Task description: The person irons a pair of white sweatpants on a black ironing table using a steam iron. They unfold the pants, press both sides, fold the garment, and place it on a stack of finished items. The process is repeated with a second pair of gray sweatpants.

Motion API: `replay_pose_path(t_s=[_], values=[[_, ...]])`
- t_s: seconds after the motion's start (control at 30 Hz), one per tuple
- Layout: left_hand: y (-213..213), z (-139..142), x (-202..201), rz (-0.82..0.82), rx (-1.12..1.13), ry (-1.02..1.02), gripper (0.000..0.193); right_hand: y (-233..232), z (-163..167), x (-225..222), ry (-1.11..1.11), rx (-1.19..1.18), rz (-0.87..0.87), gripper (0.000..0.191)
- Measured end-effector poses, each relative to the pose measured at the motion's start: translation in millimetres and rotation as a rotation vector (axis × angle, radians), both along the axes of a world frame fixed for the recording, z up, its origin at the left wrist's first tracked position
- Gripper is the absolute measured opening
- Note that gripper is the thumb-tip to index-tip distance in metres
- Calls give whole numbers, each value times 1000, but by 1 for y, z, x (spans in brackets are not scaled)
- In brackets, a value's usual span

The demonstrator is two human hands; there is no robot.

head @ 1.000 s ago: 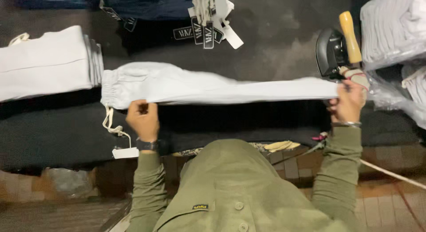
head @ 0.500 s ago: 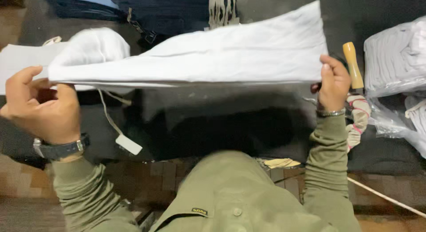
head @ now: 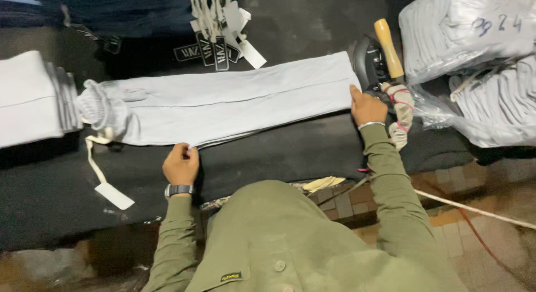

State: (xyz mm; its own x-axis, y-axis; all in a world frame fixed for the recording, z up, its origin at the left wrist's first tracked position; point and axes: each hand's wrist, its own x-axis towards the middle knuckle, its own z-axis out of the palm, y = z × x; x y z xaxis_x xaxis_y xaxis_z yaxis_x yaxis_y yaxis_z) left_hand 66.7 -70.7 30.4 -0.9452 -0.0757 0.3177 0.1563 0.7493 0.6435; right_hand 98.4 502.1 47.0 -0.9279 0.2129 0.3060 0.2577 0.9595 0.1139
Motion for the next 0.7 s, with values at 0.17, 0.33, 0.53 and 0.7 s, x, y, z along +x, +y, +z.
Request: replay_pose_path(t_s=[0.17,0.33,0.53,0.7], values=[[-4,-1,4,-96,-138,107,11,-43,12,-24,-7,23,-210,19],[0,-3,5,-53,-191,165,10,-70,21,-71,73,-229,241,58],[-4,-5,6,-65,-175,181,10,-60,21,-94,-207,-217,153,75],[-1,-9,7,-35,-195,230,8,-51,24,-86,-200,-271,190,73]])
